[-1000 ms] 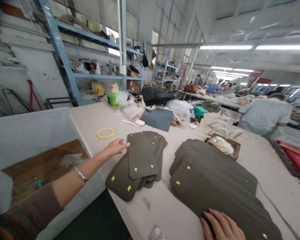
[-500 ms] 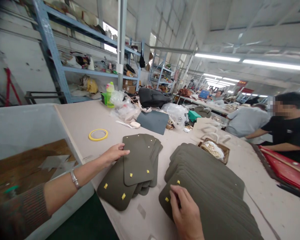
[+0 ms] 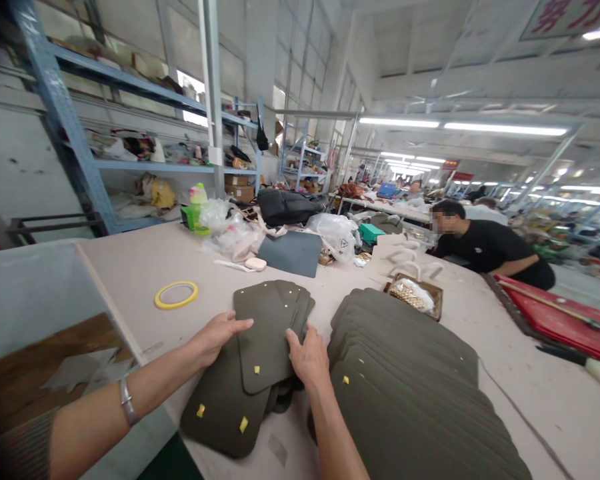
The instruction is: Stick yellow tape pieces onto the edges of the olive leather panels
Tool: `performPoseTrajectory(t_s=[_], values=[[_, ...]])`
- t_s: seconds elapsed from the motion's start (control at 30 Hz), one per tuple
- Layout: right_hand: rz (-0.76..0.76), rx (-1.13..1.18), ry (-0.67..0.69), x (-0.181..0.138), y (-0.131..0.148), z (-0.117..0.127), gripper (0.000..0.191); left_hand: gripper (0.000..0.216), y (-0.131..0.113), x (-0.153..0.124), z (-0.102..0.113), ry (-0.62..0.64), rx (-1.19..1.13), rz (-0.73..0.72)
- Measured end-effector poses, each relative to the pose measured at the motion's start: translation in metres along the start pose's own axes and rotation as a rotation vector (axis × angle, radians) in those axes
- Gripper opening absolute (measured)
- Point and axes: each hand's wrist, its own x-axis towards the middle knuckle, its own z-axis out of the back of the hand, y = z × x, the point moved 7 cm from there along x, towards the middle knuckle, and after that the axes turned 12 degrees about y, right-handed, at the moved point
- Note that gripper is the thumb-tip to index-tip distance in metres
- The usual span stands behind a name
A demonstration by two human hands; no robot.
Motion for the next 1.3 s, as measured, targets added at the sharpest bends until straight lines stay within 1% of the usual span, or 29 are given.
performPoseTrajectory(t_s=[0.2, 0.3, 0.43, 0.57, 0.7, 0.73, 0.83, 0.87, 0.97, 1.0, 1.07, 1.2, 1.23, 1.3], values=[[-0.033, 0.011, 0.002, -0.003, 0.000, 0.003, 0.065, 0.045, 0.007, 0.004, -0.015, 0.040, -0.111, 0.143], [-0.050, 0.026, -0.008, -0.004, -0.002, 0.005, 0.068, 0.042, 0.007, 0.007, -0.021, 0.066, -0.138, 0.196], [-0.064, 0.060, -0.011, -0.005, -0.003, 0.005, 0.069, 0.044, 0.003, 0.012, -0.027, 0.139, -0.140, 0.259], [-0.049, 0.107, 0.005, -0.006, -0.001, 0.003, 0.067, 0.048, -0.003, 0.012, -0.035, 0.218, -0.088, 0.318], [-0.048, 0.132, -0.025, -0.015, 0.003, 0.005, 0.062, 0.050, -0.010, 0.011, -0.053, 0.296, -0.024, 0.302], [-0.037, 0.171, -0.037, -0.017, 0.003, 0.005, 0.061, 0.050, -0.010, 0.012, -0.058, 0.318, -0.010, 0.294], [-0.022, 0.273, -0.055, -0.018, 0.002, 0.006, 0.064, 0.053, -0.007, 0.019, -0.068, 0.357, 0.021, 0.294], [-0.028, 0.296, -0.058, -0.018, 0.000, 0.007, 0.066, 0.054, -0.008, 0.021, -0.070, 0.363, 0.028, 0.260], [-0.046, 0.343, -0.055, -0.020, -0.002, 0.007, 0.067, 0.059, -0.016, 0.021, -0.070, 0.300, 0.087, 0.136], [-0.049, 0.353, -0.050, -0.021, -0.002, 0.007, 0.067, 0.059, -0.019, 0.019, -0.069, 0.281, 0.105, 0.117], [-0.058, 0.365, -0.040, -0.023, 0.000, 0.007, 0.069, 0.057, -0.021, 0.013, -0.070, 0.288, 0.111, 0.140], [-0.075, 0.350, -0.043, -0.028, 0.005, 0.008, 0.072, 0.049, -0.015, 0.010, -0.074, 0.351, 0.070, 0.250], [-0.074, 0.341, -0.048, -0.029, 0.007, 0.009, 0.072, 0.048, -0.014, 0.012, -0.074, 0.342, 0.076, 0.244], [-0.070, 0.332, -0.052, -0.029, 0.008, 0.009, 0.075, 0.047, -0.015, 0.018, -0.069, 0.281, 0.126, 0.168]])
